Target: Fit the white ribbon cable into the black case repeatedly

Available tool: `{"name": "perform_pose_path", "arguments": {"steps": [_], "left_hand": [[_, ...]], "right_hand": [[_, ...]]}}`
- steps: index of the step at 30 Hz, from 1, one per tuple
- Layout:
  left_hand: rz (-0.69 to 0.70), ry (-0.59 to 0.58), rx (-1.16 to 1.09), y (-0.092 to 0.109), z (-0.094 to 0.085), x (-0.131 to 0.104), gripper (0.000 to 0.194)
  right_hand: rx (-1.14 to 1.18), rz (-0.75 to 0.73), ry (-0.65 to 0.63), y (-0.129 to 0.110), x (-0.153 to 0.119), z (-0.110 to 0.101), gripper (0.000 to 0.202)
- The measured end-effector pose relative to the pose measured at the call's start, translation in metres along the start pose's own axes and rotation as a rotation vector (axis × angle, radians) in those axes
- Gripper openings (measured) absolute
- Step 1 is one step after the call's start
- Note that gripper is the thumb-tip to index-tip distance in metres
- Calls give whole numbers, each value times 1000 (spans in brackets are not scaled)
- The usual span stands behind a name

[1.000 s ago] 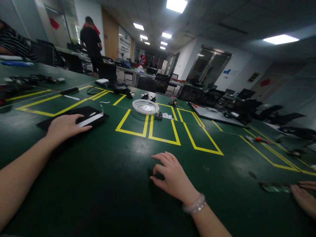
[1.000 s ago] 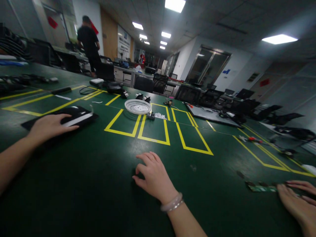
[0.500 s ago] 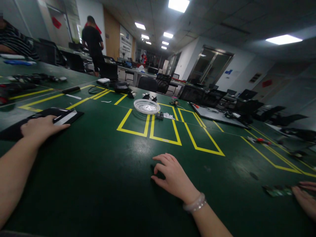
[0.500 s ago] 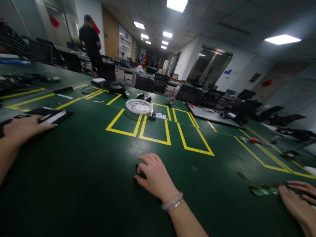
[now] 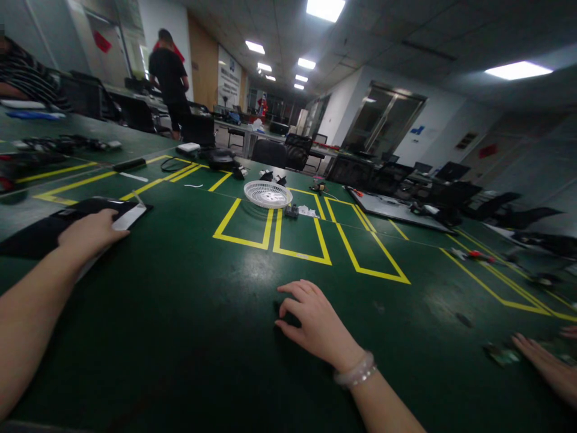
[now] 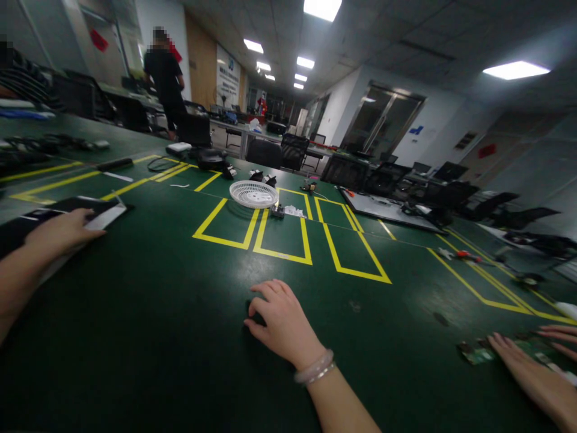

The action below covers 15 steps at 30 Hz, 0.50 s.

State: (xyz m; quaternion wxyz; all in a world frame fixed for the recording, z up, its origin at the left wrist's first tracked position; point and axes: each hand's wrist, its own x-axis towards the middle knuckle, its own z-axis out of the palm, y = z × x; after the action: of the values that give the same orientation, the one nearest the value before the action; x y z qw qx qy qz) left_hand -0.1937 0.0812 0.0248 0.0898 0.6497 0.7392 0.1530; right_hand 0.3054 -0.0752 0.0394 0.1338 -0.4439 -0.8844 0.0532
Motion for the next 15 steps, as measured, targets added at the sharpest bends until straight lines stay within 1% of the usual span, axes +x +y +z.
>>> {"name": "perform_pose_path", "arguments": {"steps": [2,4,7,10,12,13,15], "left_hand": [[5,-52,17,18,3,-2,83],[110,-112,-5,44,8,-7,75],[370,-207,-82,94,24,-27,64],[681,-302,-177,140,43,-62,54],[860,-384,-248,163,55,-87,50],[932,-422,-279,171,60,-98,51],[1024,-464,-325,181,66,-115,53]], "right_hand": [[-7,-3,5,0,0,0,11],[-8,-7,8,-1,0,-1,11],[-8,-17,29,-2,0,-1,13],[-15,-35,59,-5,1,0,17],[-9,-41,67,-6,2,1,18],[2,-46,62,-6,2,2,18],[40,-57,42,-6,2,2,15]]}}
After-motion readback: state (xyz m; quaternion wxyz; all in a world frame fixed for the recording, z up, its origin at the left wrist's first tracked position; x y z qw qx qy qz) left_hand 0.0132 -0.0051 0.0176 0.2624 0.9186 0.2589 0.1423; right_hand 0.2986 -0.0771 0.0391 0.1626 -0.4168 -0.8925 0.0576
